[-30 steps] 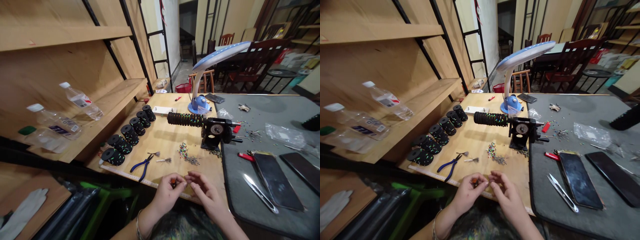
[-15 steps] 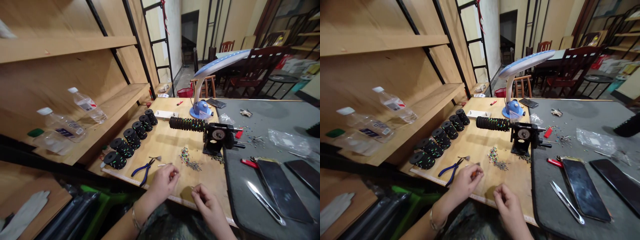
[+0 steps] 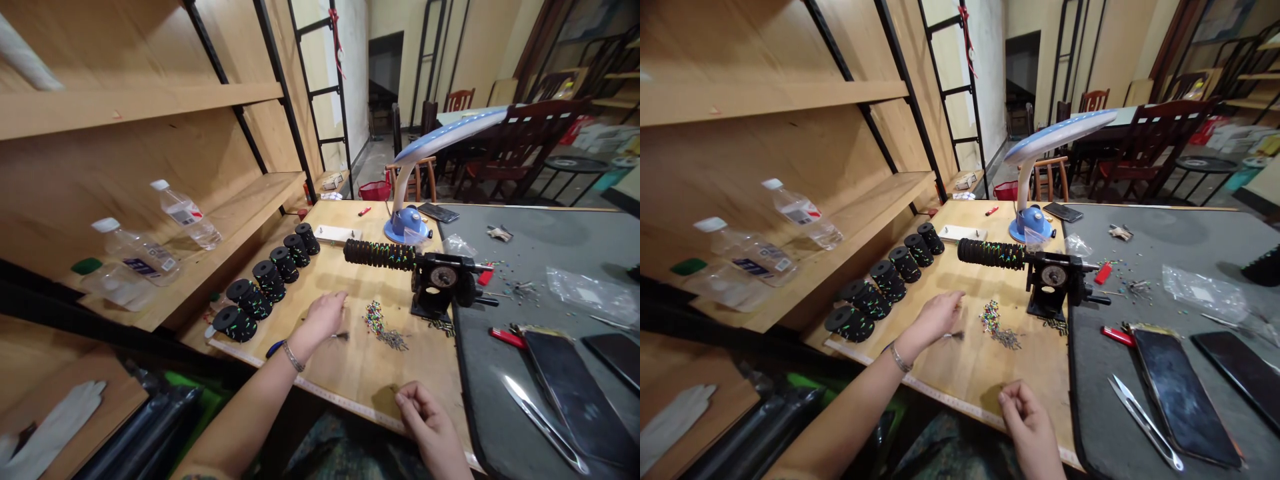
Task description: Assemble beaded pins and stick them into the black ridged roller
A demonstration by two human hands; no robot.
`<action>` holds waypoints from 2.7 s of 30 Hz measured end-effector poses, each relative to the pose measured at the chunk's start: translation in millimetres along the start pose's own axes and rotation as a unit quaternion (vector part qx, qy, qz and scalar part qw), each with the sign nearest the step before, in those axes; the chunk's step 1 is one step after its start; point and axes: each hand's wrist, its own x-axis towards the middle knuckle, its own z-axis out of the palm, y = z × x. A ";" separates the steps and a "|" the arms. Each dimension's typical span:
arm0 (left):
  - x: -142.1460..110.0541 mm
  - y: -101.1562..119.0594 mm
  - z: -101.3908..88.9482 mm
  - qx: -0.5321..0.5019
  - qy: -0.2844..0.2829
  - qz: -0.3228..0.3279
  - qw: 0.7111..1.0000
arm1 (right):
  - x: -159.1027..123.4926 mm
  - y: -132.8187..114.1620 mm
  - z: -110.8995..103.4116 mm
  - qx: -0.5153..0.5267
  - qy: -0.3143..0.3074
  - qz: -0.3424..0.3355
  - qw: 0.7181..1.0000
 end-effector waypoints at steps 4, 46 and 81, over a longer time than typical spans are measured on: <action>-18.1 4.9 -8.3 0.013 0.027 0.018 0.999 | 1.3 4.3 -0.8 0.019 0.000 0.010 1.000; -131.1 74.5 52.0 -0.716 -0.107 -0.246 0.644 | -11.5 -23.9 26.4 0.072 -0.004 0.068 0.995; -141.8 82.5 58.9 -0.762 -0.102 -0.279 0.576 | -27.7 -13.7 29.6 0.071 -0.003 0.052 0.996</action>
